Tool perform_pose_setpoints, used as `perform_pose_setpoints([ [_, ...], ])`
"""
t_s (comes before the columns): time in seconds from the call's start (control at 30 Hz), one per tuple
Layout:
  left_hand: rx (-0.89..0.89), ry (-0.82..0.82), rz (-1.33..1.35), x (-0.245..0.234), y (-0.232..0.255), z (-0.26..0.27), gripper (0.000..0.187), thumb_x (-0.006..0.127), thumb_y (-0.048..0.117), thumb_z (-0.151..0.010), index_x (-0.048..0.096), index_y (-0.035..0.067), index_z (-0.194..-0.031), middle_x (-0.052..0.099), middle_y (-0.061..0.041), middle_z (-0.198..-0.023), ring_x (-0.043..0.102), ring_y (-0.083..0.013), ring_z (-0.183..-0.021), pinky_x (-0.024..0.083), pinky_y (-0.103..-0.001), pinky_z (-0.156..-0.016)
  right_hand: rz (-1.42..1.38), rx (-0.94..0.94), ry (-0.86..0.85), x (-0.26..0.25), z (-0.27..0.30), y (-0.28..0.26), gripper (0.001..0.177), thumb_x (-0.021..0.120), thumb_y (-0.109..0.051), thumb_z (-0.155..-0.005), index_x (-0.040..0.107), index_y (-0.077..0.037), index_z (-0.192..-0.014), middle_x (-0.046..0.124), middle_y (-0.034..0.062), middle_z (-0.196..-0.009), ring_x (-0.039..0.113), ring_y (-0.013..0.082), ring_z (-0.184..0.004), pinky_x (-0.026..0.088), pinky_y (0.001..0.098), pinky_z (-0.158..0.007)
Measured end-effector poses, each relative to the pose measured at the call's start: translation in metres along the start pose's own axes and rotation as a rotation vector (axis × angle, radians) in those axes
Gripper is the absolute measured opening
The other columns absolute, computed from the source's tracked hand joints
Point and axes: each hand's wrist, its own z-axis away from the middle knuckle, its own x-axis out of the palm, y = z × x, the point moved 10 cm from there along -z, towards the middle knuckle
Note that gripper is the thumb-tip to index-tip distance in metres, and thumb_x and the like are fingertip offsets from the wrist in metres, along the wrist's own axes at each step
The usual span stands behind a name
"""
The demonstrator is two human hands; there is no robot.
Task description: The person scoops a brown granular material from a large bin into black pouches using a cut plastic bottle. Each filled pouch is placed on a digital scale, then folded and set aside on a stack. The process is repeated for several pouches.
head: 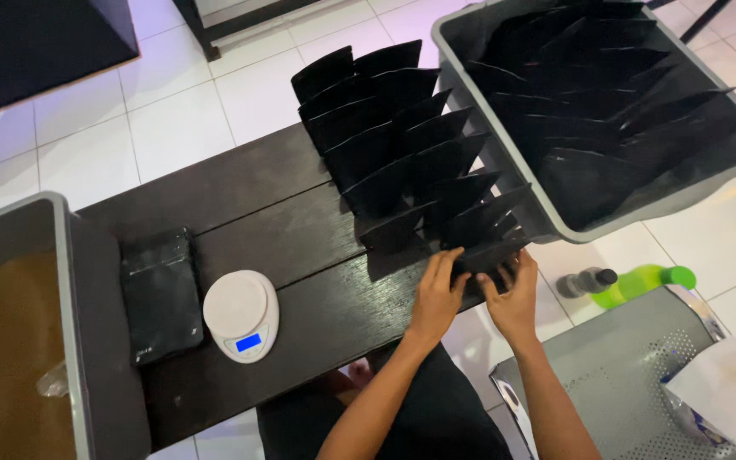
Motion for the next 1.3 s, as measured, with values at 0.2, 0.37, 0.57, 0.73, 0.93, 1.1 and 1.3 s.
perform_pose_setpoints([
  [0.2, 0.015, 0.009, -0.002, 0.006, -0.003, 0.000, 0.042, 0.074, 0.008, -0.090, 0.062, 0.004, -0.130, 0.061, -0.017, -0.113, 0.067, -0.0397, -0.108, 0.058, -0.044, -0.091, 0.003, -0.003, 0.046, -0.004, 0.001, 0.036, 0.082, 0.083, 0.001, -0.080, 0.037, 0.005, -0.148, 0.037, 0.0253, -0.133, 0.049, 0.0496, -0.127, 0.050, 0.0523, -0.107],
  [0.37, 0.014, 0.018, 0.014, 0.010, -0.008, 0.000, 0.041, 0.075, 0.009, -0.090, 0.063, 0.004, -0.128, 0.063, -0.015, -0.110, 0.069, -0.0383, -0.105, 0.058, -0.041, -0.089, 0.000, 0.010, 0.061, -0.004, 0.002, 0.032, 0.080, 0.084, -0.002, -0.080, 0.039, 0.004, -0.147, 0.038, 0.0245, -0.132, 0.049, 0.0480, -0.127, 0.051, 0.0512, -0.107],
  [0.57, 0.026, 0.029, 0.020, 0.006, -0.005, -0.002, 0.042, 0.078, 0.011, -0.089, 0.064, 0.002, -0.127, 0.063, -0.016, -0.106, 0.069, -0.0385, -0.101, 0.058, -0.041, -0.087, 0.018, -0.042, 0.069, -0.003, 0.003, 0.034, 0.086, 0.082, -0.001, -0.081, 0.034, 0.005, -0.151, 0.038, 0.0267, -0.135, 0.049, 0.0483, -0.129, 0.052, 0.0514, -0.107],
  [0.73, 0.061, 0.096, -0.111, -0.024, 0.002, 0.007, 0.048, 0.079, 0.026, -0.089, 0.065, 0.005, -0.129, 0.062, -0.011, -0.108, 0.068, -0.0286, -0.099, 0.057, -0.039, -0.088, 0.007, -0.222, 0.185, -0.019, 0.022, 0.022, 0.089, 0.082, -0.007, -0.083, 0.031, 0.002, -0.155, 0.036, 0.0235, -0.143, 0.045, 0.0401, -0.135, 0.048, 0.0475, -0.107],
  [0.93, -0.026, 0.269, -0.111, -0.134, -0.013, 0.031, 0.038, 0.078, 0.013, -0.088, 0.067, 0.000, -0.123, 0.065, -0.014, -0.104, 0.066, -0.0347, -0.095, 0.055, -0.046, -0.084, 0.124, -0.591, 0.156, 0.026, 0.076, -0.037, 0.055, 0.083, -0.022, -0.082, 0.060, 0.005, -0.123, 0.054, 0.0205, -0.115, 0.056, 0.0394, -0.107, 0.049, 0.0466, -0.095],
  [1.1, -0.166, 0.581, -0.291, -0.262, -0.030, 0.082, 0.029, 0.073, 0.008, -0.091, 0.069, 0.004, -0.119, 0.065, -0.009, -0.095, 0.065, -0.0302, -0.087, 0.054, -0.040, -0.080, -0.031, -0.457, -0.469, 0.184, 0.093, -0.101, 0.047, 0.081, -0.022, -0.085, 0.069, -0.007, -0.127, 0.064, 0.0107, -0.123, 0.066, 0.0305, -0.114, 0.051, 0.0421, -0.099],
  [1.3, -0.335, 0.847, -0.431, -0.390, -0.033, 0.175, 0.028, 0.071, 0.010, -0.093, 0.067, 0.002, -0.120, 0.064, -0.010, -0.094, 0.065, -0.0268, -0.083, 0.057, -0.035, -0.073, -0.138, -0.650, -0.881, 0.354, 0.142, -0.218, 0.045, 0.080, -0.028, -0.089, 0.068, -0.009, -0.128, 0.061, 0.0150, -0.121, 0.063, 0.0398, -0.119, 0.049, 0.0474, -0.104],
])
